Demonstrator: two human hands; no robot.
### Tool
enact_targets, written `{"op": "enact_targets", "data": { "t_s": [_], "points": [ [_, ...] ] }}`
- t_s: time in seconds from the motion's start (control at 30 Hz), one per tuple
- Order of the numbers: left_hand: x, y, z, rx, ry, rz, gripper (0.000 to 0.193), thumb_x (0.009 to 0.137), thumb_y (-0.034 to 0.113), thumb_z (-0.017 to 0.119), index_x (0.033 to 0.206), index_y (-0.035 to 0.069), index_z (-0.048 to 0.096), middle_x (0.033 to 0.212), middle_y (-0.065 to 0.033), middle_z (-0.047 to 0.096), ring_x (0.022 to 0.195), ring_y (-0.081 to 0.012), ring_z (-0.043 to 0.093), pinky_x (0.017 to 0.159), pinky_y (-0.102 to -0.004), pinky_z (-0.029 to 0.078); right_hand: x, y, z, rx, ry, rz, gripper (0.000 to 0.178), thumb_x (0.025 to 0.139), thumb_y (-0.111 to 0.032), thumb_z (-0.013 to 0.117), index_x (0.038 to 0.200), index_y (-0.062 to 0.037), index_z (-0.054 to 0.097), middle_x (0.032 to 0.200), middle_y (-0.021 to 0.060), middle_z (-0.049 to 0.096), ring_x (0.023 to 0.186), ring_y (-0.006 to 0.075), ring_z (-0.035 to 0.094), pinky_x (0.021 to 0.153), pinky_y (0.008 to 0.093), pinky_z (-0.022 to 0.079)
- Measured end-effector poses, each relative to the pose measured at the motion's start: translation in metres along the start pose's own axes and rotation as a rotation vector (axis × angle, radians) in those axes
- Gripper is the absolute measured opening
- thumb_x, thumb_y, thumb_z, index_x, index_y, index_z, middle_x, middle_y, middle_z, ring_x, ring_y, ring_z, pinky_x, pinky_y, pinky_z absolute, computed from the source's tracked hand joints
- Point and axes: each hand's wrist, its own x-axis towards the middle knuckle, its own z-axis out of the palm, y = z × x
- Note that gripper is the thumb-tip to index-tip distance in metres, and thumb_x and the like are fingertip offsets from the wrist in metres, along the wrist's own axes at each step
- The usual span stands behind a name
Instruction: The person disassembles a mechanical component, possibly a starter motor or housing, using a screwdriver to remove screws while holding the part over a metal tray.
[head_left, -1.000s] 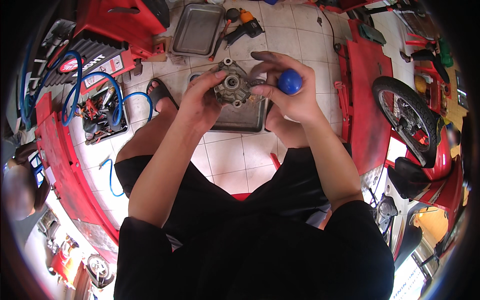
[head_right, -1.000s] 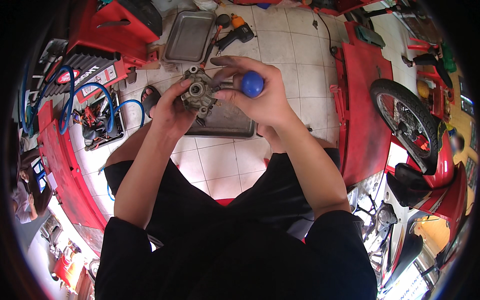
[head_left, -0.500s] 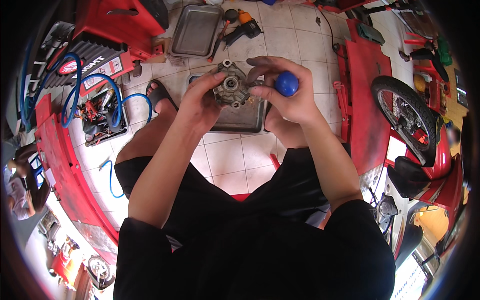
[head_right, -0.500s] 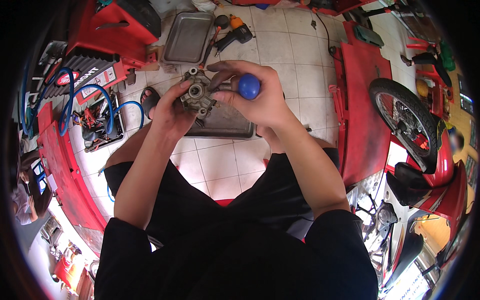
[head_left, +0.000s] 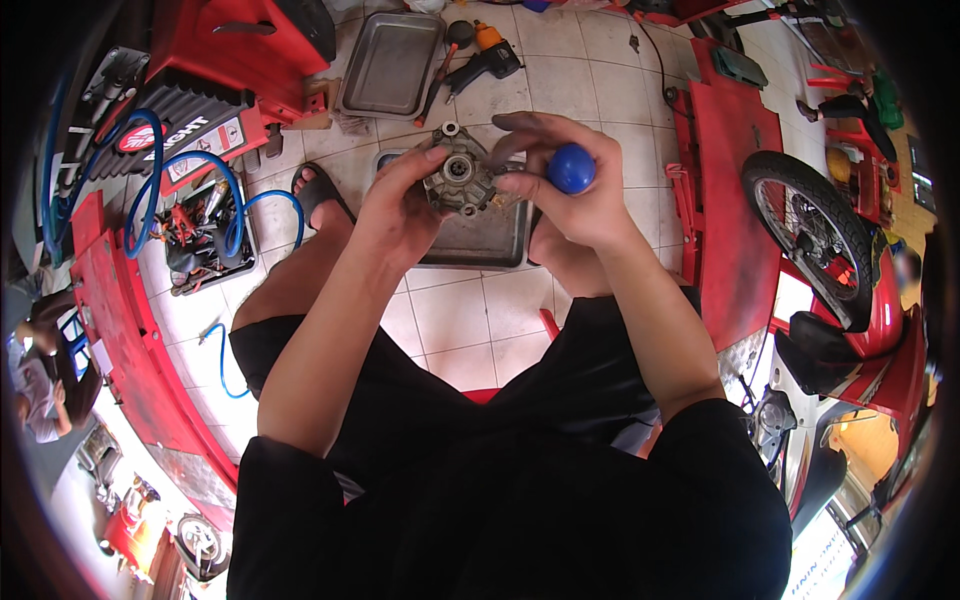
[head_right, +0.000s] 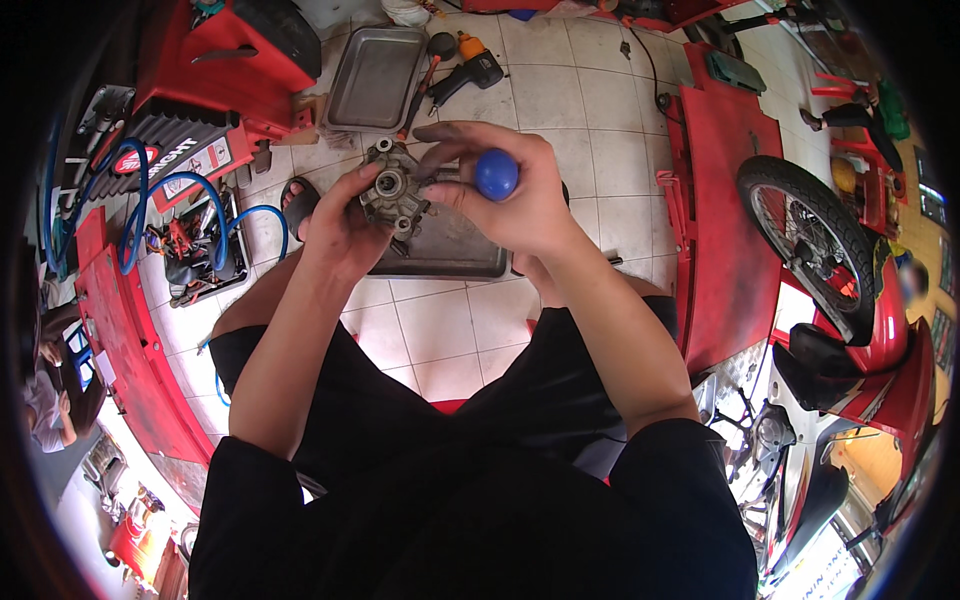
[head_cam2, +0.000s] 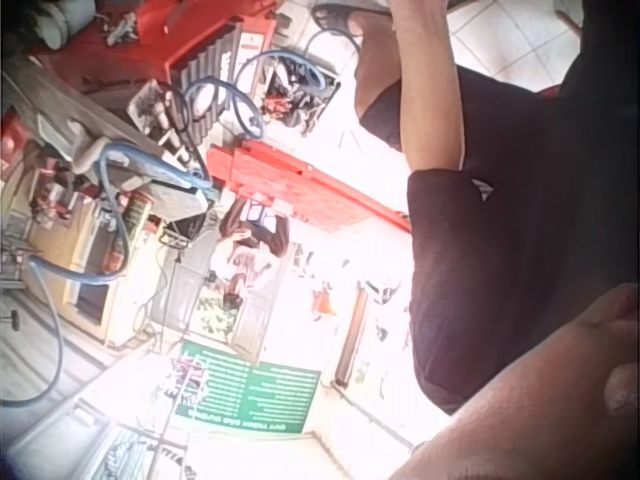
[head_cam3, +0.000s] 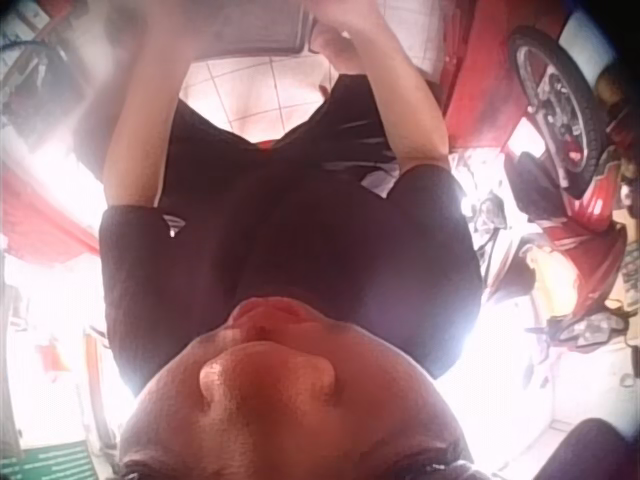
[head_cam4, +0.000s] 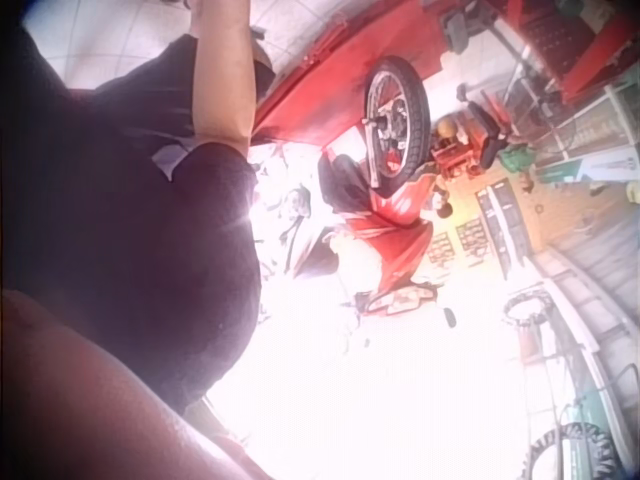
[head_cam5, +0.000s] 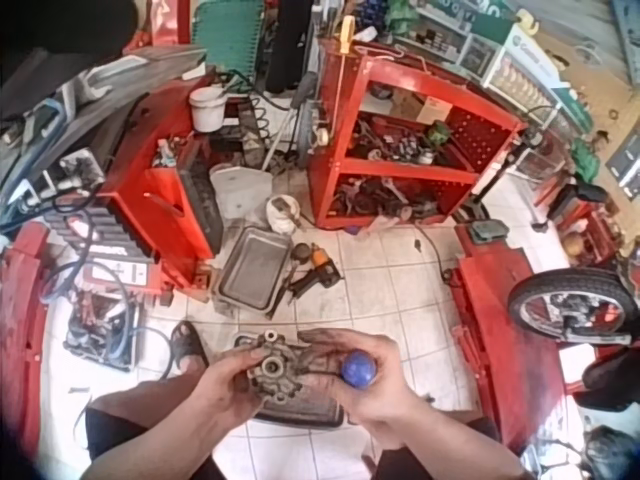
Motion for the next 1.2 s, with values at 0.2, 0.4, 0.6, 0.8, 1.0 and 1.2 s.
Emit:
{"op": "enact_targets", "data": {
  "t_s": [0.2, 0.4, 0.6, 0.8, 1.0, 1.2],
  "points": [
    [0.0, 0.001, 0.0, 0.005, -0.004, -0.004, 0.02, 0.089, 0.02, 0.063, 0.102, 0.006, 0.066, 0.099, -0.0052, 0.068, 0.093, -0.0166, 0.065, 0.079, -0.0342, 0.049, 0.0, 0.001, -0.002, -0.1, -0.011, -0.006, 0.058, 0.065, 0.014, 0.079, 0.118, -0.0021, 0.062, 0.11, 0.0102, 0.067, 0.062, 0.0031, 0.047, 0.062, 0.0188, 0.045],
    [0.0, 0.0, 0.0, 0.01, 0.003, 0.0, 0.019, 0.089, 0.02, 0.063, 0.101, 0.005, 0.066, 0.098, -0.0054, 0.068, 0.092, -0.0165, 0.065, 0.079, -0.0335, 0.049, 0.002, 0.007, -0.003, -0.152, -0.02, -0.125, 0.063, 0.066, 0.015, 0.079, 0.123, -0.0002, 0.058, 0.115, 0.0183, 0.065, 0.061, 0.0038, 0.049, 0.06, 0.0199, 0.046],
    [-0.001, 0.001, 0.001, 0.012, 0.0, 0.006, 0.019, 0.089, 0.02, 0.063, 0.1, 0.005, 0.066, 0.099, -0.0061, 0.068, 0.091, -0.0165, 0.065, 0.076, -0.0332, 0.049, -0.001, 0.001, 0.001, -0.109, -0.023, -0.003, 0.063, 0.064, 0.016, 0.079, 0.122, 0.001, 0.059, 0.106, 0.0144, 0.067, 0.061, 0.0039, 0.047, 0.061, 0.0197, 0.045],
    [-0.001, -0.001, 0.001, 0.037, -0.004, -0.003, 0.019, 0.088, 0.018, 0.065, 0.1, 0.004, 0.066, 0.098, -0.0064, 0.068, 0.09, -0.0167, 0.065, 0.074, -0.034, 0.05, -0.003, -0.002, -0.002, 0.038, -0.117, 0.007, 0.059, 0.065, 0.017, 0.077, 0.119, 0.002, 0.06, 0.1, 0.012, 0.069, 0.062, 0.0044, 0.049, 0.063, 0.019, 0.046],
    [0.0, 0.001, -0.001, 0.029, -0.015, 0.01, 0.02, 0.089, 0.018, 0.064, 0.102, 0.003, 0.066, 0.1, -0.0075, 0.068, 0.091, -0.0176, 0.065, 0.076, -0.0349, 0.05, 0.0, 0.006, -0.002, -0.03, 0.009, -0.046, 0.057, 0.066, 0.017, 0.076, 0.118, -0.0008, 0.059, 0.108, 0.014, 0.067, 0.069, 0.008, 0.057, 0.066, 0.0211, 0.05],
    [-0.001, -0.002, 0.001, 0.024, -0.007, -0.004, 0.021, 0.089, 0.019, 0.063, 0.102, 0.002, 0.065, 0.101, -0.0081, 0.067, 0.094, -0.0178, 0.064, 0.077, -0.036, 0.05, 0.001, 0.0, -0.012, -0.235, -0.128, -0.133, 0.051, 0.068, 0.016, 0.076, 0.114, 0.0008, 0.059, 0.108, 0.0149, 0.067, 0.082, 0.0155, 0.067, 0.068, 0.0251, 0.054]
  ]
}}
